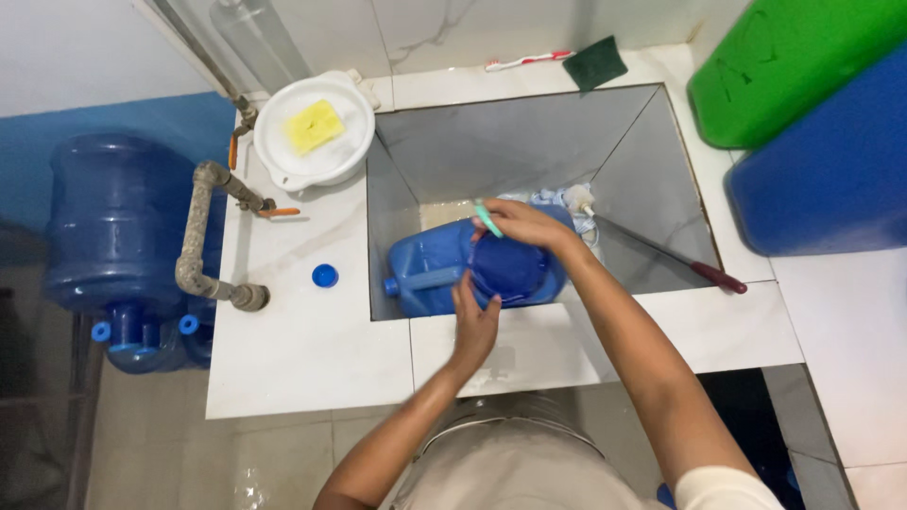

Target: The person cleans a large blue plastic container in a sink. They use scissors to cut the container's cap, then scrub the exterior and interior with a sponge and a toothbrush. The person rinses the container with water from the tap and uses a long metal rod to clean the inside. Finally, they rinse the cap and place it back on the container.

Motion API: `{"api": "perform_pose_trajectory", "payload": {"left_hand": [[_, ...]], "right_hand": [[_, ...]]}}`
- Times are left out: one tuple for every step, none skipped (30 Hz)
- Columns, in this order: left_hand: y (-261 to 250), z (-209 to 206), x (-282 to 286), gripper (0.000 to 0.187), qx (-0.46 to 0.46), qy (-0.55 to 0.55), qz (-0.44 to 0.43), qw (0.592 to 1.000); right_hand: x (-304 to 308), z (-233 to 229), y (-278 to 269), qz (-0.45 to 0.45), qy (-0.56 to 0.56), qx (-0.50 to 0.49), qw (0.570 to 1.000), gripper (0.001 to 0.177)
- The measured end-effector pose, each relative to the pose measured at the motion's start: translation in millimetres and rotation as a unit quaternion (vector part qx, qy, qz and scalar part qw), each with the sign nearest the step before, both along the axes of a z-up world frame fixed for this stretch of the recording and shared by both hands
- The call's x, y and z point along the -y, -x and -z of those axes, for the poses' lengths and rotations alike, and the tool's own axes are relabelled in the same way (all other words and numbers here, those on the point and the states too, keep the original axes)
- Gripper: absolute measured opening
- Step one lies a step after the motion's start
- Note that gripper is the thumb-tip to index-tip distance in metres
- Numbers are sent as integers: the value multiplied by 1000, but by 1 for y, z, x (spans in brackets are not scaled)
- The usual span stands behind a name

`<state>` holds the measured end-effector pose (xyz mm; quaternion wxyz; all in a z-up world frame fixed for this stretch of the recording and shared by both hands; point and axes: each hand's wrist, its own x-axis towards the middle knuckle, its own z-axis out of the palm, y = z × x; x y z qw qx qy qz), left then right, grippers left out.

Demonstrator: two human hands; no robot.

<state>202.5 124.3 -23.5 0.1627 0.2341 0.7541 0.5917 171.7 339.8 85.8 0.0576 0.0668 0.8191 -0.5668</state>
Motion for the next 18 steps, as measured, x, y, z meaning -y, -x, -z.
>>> {"api": "perform_pose_trajectory", "payload": {"left_hand": [[7,-9,5,74,-95,-5,8,995],[20,-20,5,74,-188,-9,18,982],[33,-32,-1,74,-283,-16,28,959],[42,-43,-8,73,-274,-2,34,961],[47,-51,-14,71,-265,13,42,963],[49,-58,-16,70,-256,28,49,965],[46,-63,-15,68,-227,47,52,971],[40,-67,-9,67,-197,65,55,977],[34,-70,-6,65,-166,82,56,981],[34,-73,-3,62,-143,87,53,984],[33,-76,4,59,-118,96,50,987],[34,-78,9,56,-93,105,47,989],[40,-79,13,44,-85,188,74,976],[46,-81,17,37,-77,270,100,955],[52,-80,16,39,-69,347,123,927],[61,-78,9,32,-137,276,94,947],[68,-73,4,31,-200,204,63,956],[74,-66,0,36,-262,130,32,956]], "right_hand": [[5,6,23,-41,-21,27,999,41],[9,13,39,-82,-42,54,994,42],[8,19,50,-69,-39,53,995,41],[9,26,61,-57,-36,52,996,40],[9,33,66,-42,-32,51,997,40],[9,39,65,12,28,0,1000,39],[3,42,60,69,86,-51,993,39],[-3,42,52,126,143,-101,976,39],[-11,39,42,173,160,-140,962,37],[-19,34,28,219,177,-178,943,35],[-24,29,5,242,167,-184,938,34],[-27,25,-22,265,158,-189,932,34],[-23,23,-44,268,147,-193,933,32],[-16,22,-65,270,136,-197,933,31],[-4,24,-82,281,125,-205,929,30],[11,26,-94,292,115,-214,925,33],[28,29,-107,301,98,-224,922,34],[44,30,-116,310,81,-234,918,35]]}}
